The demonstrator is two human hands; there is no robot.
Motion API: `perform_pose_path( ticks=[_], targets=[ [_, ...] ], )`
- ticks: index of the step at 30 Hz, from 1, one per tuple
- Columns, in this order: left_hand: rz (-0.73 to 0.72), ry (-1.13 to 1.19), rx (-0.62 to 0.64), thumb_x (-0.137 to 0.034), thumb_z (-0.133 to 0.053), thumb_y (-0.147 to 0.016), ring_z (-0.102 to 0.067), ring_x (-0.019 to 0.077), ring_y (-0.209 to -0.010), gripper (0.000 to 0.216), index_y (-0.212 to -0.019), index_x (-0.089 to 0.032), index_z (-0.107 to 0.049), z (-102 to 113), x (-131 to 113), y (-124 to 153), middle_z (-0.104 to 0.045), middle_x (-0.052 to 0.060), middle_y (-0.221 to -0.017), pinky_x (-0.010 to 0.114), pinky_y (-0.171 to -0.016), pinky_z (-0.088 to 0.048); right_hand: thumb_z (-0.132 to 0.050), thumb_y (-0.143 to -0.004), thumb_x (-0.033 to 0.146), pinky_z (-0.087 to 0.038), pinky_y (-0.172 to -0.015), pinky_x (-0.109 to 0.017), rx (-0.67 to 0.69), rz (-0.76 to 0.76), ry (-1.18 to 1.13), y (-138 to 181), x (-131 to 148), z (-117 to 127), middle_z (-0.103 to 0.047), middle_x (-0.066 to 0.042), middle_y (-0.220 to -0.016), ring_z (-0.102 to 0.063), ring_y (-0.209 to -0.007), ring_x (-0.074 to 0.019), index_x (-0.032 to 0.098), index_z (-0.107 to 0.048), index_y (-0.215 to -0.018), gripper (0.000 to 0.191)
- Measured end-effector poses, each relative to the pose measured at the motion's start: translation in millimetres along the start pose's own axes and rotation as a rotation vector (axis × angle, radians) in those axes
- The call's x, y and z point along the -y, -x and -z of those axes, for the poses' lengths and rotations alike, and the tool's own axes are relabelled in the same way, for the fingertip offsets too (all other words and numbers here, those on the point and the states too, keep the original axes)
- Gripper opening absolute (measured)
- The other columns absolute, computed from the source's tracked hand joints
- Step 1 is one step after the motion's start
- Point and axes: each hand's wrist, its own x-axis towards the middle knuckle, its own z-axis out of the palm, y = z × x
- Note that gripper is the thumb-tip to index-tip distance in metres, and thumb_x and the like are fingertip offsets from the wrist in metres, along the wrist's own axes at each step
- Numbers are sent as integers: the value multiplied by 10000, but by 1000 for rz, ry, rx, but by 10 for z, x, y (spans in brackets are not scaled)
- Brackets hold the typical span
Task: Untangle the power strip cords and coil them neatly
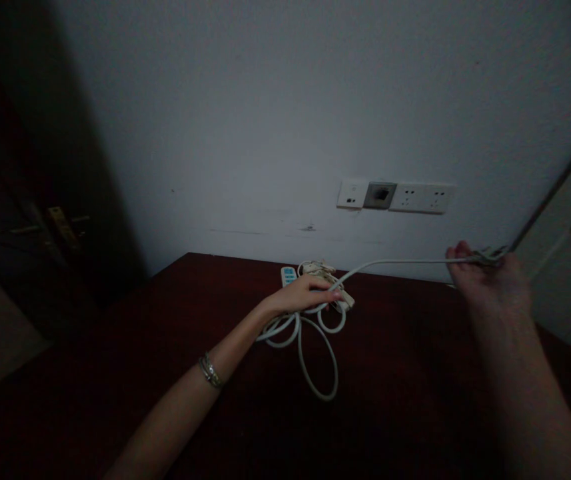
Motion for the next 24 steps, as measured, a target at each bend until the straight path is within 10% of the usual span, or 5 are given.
perform_pose_path(
  ticks=[5, 9, 18, 24],
  targets=[
    [15, 81, -191, -421, -528, -823, -318, 46, -467, 371, -939, -104, -681, 26, 93, -43, -520, -3, -600, 206, -447, -217, -534, -694, 67, -529, -775, -477, 328, -155, 255, 58, -346, 15, -529, -91, -1014, -584, -974, -223, 171, -510, -703, 107],
    [26, 151, -163, -409, -526, -827, -328, 31, -432, 365, -946, -96, -671, 9, 110, -40, -572, 16, -656, 201, -418, -222, -575, -629, -17, -535, -830, -315, 355, -137, 310, 27, -614, 24, -526, -58, -986, -579, -940, -149, 176, -518, -697, 213],
    [135, 210, 81, -347, -519, -846, -381, 21, -411, 308, -949, -92, -657, -97, 147, -35, -649, 68, -794, 193, -414, -279, -604, -752, 449, -534, -674, -430, 479, -189, 383, 118, -779, 95, -580, 21, -1014, -611, -865, -170, 338, -521, -970, 258],
    [116, 175, 19, -380, -509, -843, -360, 25, -402, 331, -897, -86, -651, -120, 181, -64, -603, 33, -698, 191, -406, -250, -639, -721, 484, -336, -368, -128, 625, -190, 437, 263, -697, -33, -414, 80, -533, -350, -401, -32, 239, -570, -1081, 441]
  ],
)
